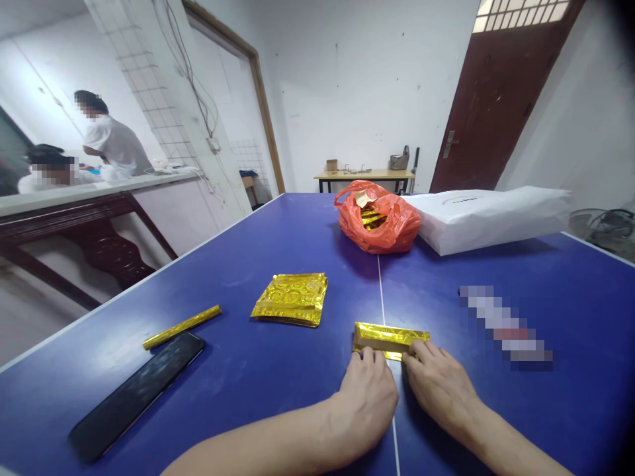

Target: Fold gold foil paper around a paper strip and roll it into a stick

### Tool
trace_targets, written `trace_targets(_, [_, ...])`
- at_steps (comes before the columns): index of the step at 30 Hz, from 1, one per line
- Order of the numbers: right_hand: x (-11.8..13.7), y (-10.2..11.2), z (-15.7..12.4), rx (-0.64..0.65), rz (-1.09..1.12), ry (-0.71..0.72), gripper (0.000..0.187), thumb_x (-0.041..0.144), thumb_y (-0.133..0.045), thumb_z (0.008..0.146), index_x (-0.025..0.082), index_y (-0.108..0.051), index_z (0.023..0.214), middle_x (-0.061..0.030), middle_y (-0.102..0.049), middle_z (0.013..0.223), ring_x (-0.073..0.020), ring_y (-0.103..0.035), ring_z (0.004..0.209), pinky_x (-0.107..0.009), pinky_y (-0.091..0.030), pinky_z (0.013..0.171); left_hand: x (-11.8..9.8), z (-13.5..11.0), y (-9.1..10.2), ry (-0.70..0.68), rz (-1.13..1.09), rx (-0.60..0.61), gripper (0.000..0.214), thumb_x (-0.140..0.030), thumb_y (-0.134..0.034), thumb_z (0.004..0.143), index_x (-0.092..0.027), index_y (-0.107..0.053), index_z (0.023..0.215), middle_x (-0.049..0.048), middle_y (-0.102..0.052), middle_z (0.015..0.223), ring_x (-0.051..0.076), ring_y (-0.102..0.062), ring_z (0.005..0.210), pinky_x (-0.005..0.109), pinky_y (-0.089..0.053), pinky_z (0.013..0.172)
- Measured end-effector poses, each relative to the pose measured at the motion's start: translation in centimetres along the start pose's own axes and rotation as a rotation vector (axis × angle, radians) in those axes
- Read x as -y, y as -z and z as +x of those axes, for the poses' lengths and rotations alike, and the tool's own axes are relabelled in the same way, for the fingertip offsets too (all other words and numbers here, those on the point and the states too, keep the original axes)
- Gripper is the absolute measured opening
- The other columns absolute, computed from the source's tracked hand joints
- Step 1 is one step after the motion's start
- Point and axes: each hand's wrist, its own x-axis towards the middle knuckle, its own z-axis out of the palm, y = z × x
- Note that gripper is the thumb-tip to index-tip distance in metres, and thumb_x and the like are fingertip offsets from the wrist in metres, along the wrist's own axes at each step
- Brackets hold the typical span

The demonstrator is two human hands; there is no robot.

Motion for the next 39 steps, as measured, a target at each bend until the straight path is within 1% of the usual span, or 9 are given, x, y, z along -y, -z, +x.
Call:
trace_targets(6, [0.0,0.0,-0.2,-0.003,-0.001,0.0,0.019,0.01,-0.047,0.079,0.02,-0.06,0.07,-0.0059,-0.06,0.08,-0.0214,-0.054,0.075,-0.033,-0.039,0.064,0.6,0.3,0.3,-0.001,-0.027,-0.007,0.023,-0.025,-0.047,0.084,-0.007,-0.061,0.09,0.0128,-0.054,0.083,0.025,-0.05,0.082,0.035,-0.043,0.066])
trace_targets(10, [-0.2,-0.5,-0.2,-0.065,0.005,0.017,0.016,0.014,-0.047,0.081,0.017,-0.061,0.086,-0.0079,-0.06,0.089,-0.0226,-0.054,0.08,-0.034,-0.041,0.069,0.9,0.5,0.5,0.013,-0.006,-0.059,0.022,-0.02,-0.045,0.083,-0.007,-0.058,0.094,0.0138,-0.055,0.089,0.026,-0.05,0.087,0.038,-0.043,0.072])
trace_targets(14, [-0.3,-0.8,-0.2,-0.122,0.005,0.07,0.025,0.01,-0.044,0.081,0.013,-0.058,0.101,-0.0089,-0.061,0.088,-0.0223,-0.055,0.081,-0.035,-0.043,0.072,1.0,0.7,0.4,0.028,-0.025,-0.05,0.022,-0.01,-0.039,0.084,-0.009,-0.053,0.101,0.0105,-0.056,0.087,0.021,-0.054,0.082,0.035,-0.044,0.072])
trace_targets(18, [-0.4,-0.7,0.0,-0.121,0.026,0.07,0.024,0.003,-0.04,0.077,0.016,-0.06,0.082,-0.0065,-0.059,0.078,-0.0207,-0.055,0.072,-0.033,-0.045,0.067,1.0,0.8,0.4,0.058,-0.035,-0.059,0.025,-0.01,-0.038,0.085,-0.009,-0.048,0.109,0.0106,-0.055,0.09,0.021,-0.054,0.083,0.032,-0.047,0.067])
trace_targets(21, [-0.5,-0.6,0.1,-0.128,0.021,0.063,0.026,0.0,-0.038,0.074,0.018,-0.056,0.069,-0.006,-0.059,0.072,-0.0198,-0.054,0.066,-0.032,-0.045,0.062,1.1,0.8,0.6,0.029,-0.036,-0.018,0.019,-0.01,-0.04,0.085,-0.009,-0.052,0.099,0.0099,-0.055,0.087,0.021,-0.054,0.082,0.032,-0.048,0.065])
trace_targets(24, [-0.5,-0.8,0.2,-0.173,0.006,0.076,0.028,-0.002,-0.036,0.071,0.016,-0.058,0.075,-0.009,-0.063,0.08,-0.0205,-0.057,0.072,-0.034,-0.047,0.067,1.2,0.8,0.8,-0.006,-0.052,0.039,0.015,-0.011,-0.042,0.085,-0.011,-0.056,0.09,0.0089,-0.055,0.083,0.021,-0.055,0.081,0.031,-0.048,0.064])
trace_targets(27, [-0.4,-0.9,0.1,-0.218,0.019,0.108,0.031,-0.001,-0.035,0.071,0.013,-0.06,0.085,-0.0122,-0.064,0.094,-0.0224,-0.058,0.084,-0.037,-0.046,0.078,1.2,0.8,1.0,-0.01,-0.078,0.038,0.017,-0.011,-0.041,0.085,-0.011,-0.056,0.094,0.0086,-0.056,0.084,0.021,-0.056,0.079,0.031,-0.049,0.062])
trace_targets(31, [0.1,-0.8,-0.1,-0.229,0.113,0.213,0.035,0.005,-0.038,0.078,0.015,-0.058,0.104,-0.0088,-0.063,0.105,-0.0214,-0.054,0.1,-0.04,-0.042,0.089,1.1,0.8,0.9,-0.03,-0.09,-0.008,0.02,-0.007,-0.04,0.084,-0.01,-0.056,0.097,0.01,-0.057,0.087,0.02,-0.057,0.079,0.03,-0.049,0.062])
trace_targets(39, [0.0,-0.1,0.2,-0.111,0.115,0.12,0.018,0.008,-0.048,0.077,0.018,-0.063,0.08,-0.006,-0.063,0.084,-0.0202,-0.057,0.08,-0.035,-0.046,0.075,0.6,0.4,0.4,-0.074,-0.046,-0.026,0.016,-0.01,-0.048,0.081,-0.009,-0.061,0.089,0.0094,-0.058,0.077,0.02,-0.058,0.068,0.029,-0.048,0.054])
